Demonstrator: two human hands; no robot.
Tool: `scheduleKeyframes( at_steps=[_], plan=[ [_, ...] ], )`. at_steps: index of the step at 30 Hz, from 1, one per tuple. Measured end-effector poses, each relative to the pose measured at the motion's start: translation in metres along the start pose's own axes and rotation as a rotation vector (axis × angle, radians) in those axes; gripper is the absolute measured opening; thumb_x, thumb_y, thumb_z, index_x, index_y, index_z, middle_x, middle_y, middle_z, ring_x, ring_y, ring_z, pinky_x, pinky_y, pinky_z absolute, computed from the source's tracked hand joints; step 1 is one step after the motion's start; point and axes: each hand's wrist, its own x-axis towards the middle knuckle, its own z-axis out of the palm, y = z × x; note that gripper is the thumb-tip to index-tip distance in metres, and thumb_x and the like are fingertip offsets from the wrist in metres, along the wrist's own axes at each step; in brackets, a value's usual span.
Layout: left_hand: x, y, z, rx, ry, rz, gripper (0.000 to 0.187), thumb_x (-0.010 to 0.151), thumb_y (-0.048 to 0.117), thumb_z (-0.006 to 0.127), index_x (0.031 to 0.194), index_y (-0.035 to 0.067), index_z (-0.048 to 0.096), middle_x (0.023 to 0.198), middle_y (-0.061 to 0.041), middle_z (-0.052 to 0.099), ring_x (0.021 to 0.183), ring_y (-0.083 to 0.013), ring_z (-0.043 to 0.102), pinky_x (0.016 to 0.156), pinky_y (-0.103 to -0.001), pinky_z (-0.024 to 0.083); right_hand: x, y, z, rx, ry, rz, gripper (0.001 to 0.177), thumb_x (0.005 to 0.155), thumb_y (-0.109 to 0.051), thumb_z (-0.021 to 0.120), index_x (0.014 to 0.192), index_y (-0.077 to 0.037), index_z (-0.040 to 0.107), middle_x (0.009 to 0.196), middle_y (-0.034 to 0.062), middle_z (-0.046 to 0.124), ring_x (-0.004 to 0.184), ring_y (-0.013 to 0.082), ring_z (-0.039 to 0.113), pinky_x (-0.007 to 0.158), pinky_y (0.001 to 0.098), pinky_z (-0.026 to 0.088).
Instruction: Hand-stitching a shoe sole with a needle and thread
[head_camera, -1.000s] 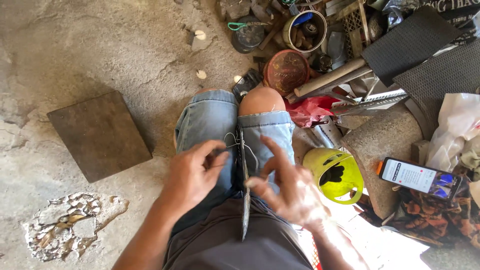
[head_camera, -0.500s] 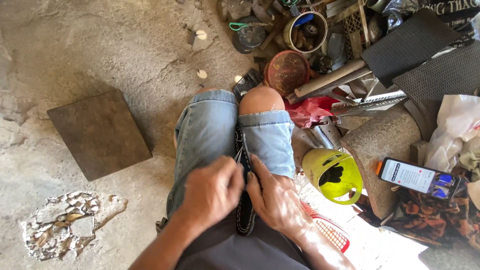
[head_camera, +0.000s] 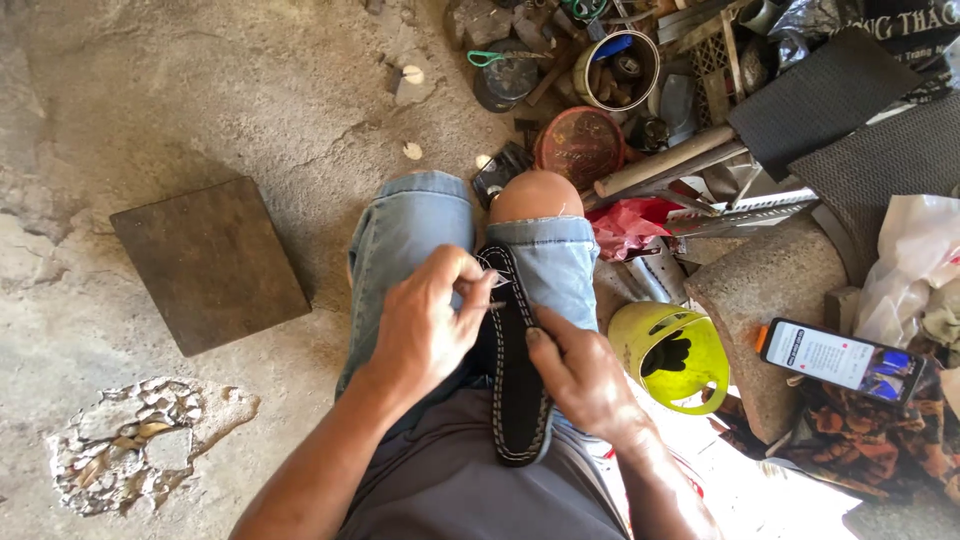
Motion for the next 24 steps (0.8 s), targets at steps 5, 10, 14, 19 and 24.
scheduleKeyframes(
  at_steps=[5,10,14,19,24],
  plan=[
    [-0.002,0.002,0.0,0.208,-0.165,0.0,0.012,0.096,0.013,0.064,0.101,0.024,0.062,0.075,-0.005,0.063,0.066,-0.0346,0.072,0.056,-0.046,0.056,-0.006,0.016,-0.021,0.244,-0.006,-0.049,0.031,0.095,-0.033,0.058,0.114,-0.019,0.078,0.076,0.0153,0.077,0.08,0.0221,0.076,0.075,0.0506,0.06],
    [-0.011,0.001,0.014,0.368,-0.222,0.094,0.023,0.092,0.011,0.064,0.111,0.024,0.066,0.079,-0.003,0.061,0.065,-0.0295,0.07,0.052,-0.041,0.057,-0.015,0.015,-0.027,0.277,-0.03,-0.012,0.032,0.095,-0.033,0.055,0.114,-0.021,0.078,0.073,0.0125,0.076,0.079,0.022,0.075,0.076,0.0476,0.062],
    [-0.011,-0.005,0.038,0.387,-0.201,0.141,0.037,0.092,0.007,0.066,0.127,0.018,0.067,0.086,-0.006,0.066,0.071,-0.0264,0.072,0.051,-0.039,0.058,-0.02,0.016,-0.024,0.268,-0.006,-0.012,0.034,0.095,-0.032,0.055,0.116,-0.018,0.077,0.074,0.0153,0.077,0.08,0.0254,0.076,0.076,0.0487,0.062],
    [-0.015,-0.005,0.043,0.349,-0.15,0.066,0.011,0.096,0.014,0.064,0.105,0.017,0.07,0.078,-0.002,0.067,0.067,-0.0231,0.071,0.052,-0.035,0.057,-0.021,0.006,-0.022,0.147,0.032,-0.036,0.034,0.094,-0.033,0.057,0.118,-0.014,0.073,0.078,0.0248,0.075,0.087,0.0445,0.075,0.076,0.0593,0.058],
    [-0.024,0.011,0.006,0.168,-0.224,-0.194,0.003,0.088,0.021,0.071,0.089,0.019,0.069,0.06,-0.009,0.066,0.061,-0.0357,0.071,0.054,-0.047,0.056,-0.008,-0.003,-0.002,-0.043,0.115,-0.162,0.04,0.095,-0.033,0.053,0.124,-0.01,0.07,0.072,0.0238,0.076,0.076,0.0427,0.078,0.074,0.0565,0.06]
  ],
)
